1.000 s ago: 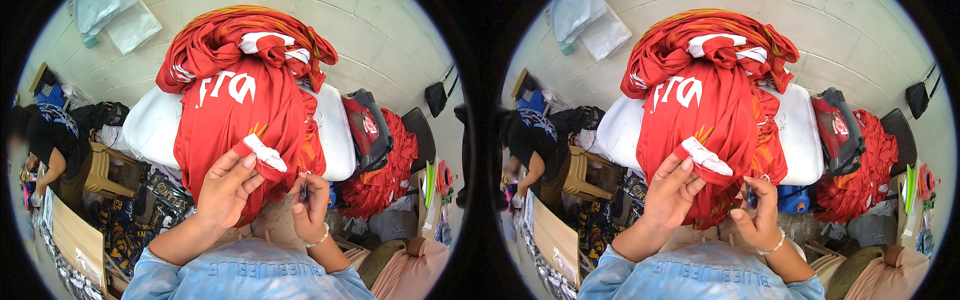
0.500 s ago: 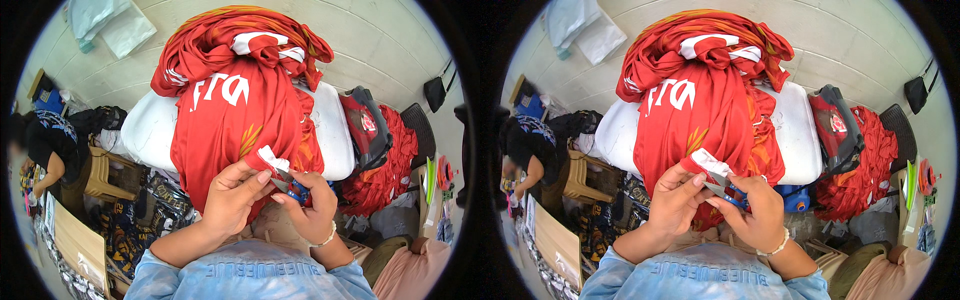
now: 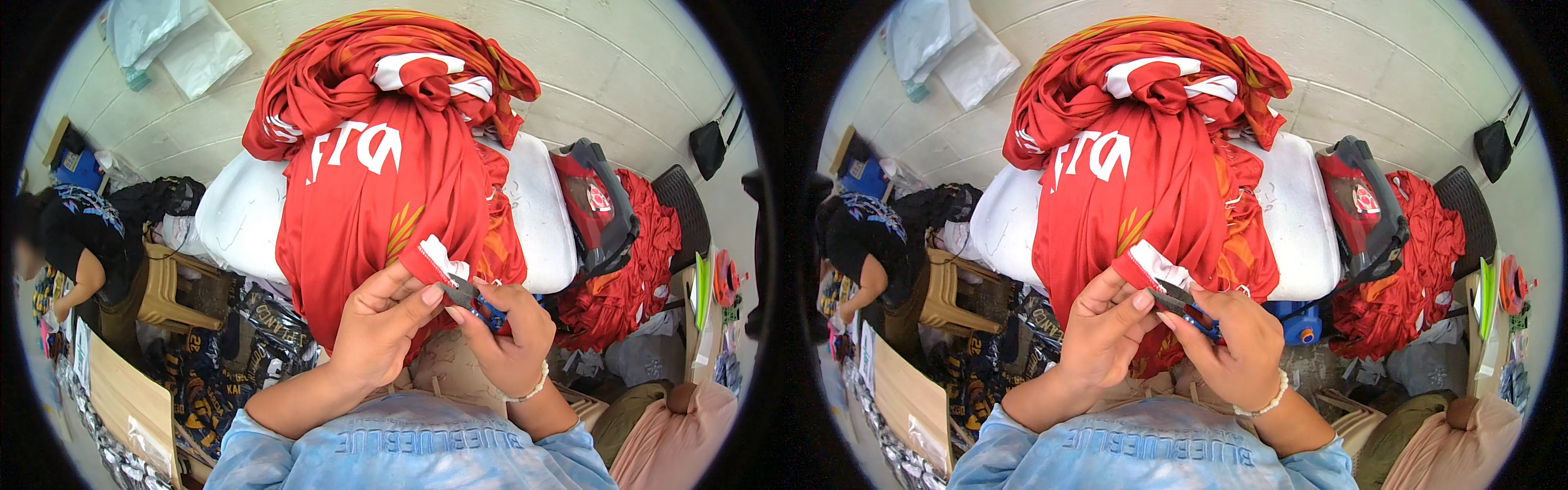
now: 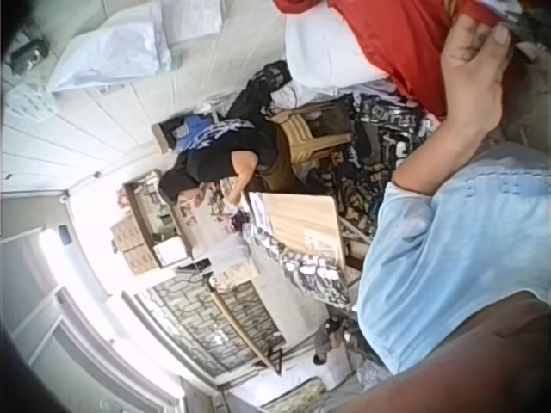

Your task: The person uses scissors to cut a white strip along the edge of a red garment. They hold the fabric with one hand and cut with the other, working along the seam. The person occasionally adjusts the fabric to continue cutting.

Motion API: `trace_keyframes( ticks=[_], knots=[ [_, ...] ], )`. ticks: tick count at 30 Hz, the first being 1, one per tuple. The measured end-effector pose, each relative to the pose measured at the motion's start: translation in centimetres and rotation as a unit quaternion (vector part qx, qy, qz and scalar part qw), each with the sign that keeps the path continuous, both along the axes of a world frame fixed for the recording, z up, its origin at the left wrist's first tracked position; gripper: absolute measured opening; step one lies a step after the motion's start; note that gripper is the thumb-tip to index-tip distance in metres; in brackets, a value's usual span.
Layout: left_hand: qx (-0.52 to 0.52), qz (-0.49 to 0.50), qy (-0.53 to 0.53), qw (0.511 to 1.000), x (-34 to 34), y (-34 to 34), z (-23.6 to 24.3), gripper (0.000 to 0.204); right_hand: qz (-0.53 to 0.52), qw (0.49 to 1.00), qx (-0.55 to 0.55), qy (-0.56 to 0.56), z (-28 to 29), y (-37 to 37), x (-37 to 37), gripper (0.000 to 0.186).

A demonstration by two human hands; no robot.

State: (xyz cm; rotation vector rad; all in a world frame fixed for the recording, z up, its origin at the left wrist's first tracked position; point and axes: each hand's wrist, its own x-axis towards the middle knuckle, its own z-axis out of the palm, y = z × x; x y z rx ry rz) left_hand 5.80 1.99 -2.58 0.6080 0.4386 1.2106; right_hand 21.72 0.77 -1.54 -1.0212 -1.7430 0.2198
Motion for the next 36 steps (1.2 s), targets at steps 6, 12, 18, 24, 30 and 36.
trace_keyframes(
  ticks=[6, 12, 18, 24, 30, 36],
  knots=[
    [-0.008, 0.006, 0.011, 1.0, 0.1, -0.2, 0.2, 0.037, 0.007, 1.0, 0.0, -0.002, 0.2, 0.0, 0.1, 0.03],
    [-0.015, 0.0, 0.012, 1.0, 0.1, -0.1, 0.2, 0.037, -0.001, 1.0, -0.008, -0.012, 0.0, 0.1, 0.3, 0.027],
    [-0.04, -0.007, 0.016, 0.999, -0.1, -0.1, 0.6, 0.039, 0.04, 0.985, -0.13, 0.107, -0.9, -0.1, 0.9, 0.024],
    [-0.045, 0.001, 0.023, 0.999, -0.3, 0.1, 0.7, 0.041, 0.083, 0.957, -0.161, 0.228, -1.5, 0.5, 0.7, 0.027],
    [-0.003, -0.016, 0.046, 0.999, 0.0, -0.3, 0.5, 0.041, 0.052, 0.992, -0.094, 0.058, -0.4, 0.0, 0.2, 0.025],
    [-0.024, -0.012, 0.057, 0.998, -0.5, -0.2, 0.5, 0.042, 0.034, 0.995, -0.085, 0.044, -0.9, 1.0, 1.6, 0.016]
  ],
)
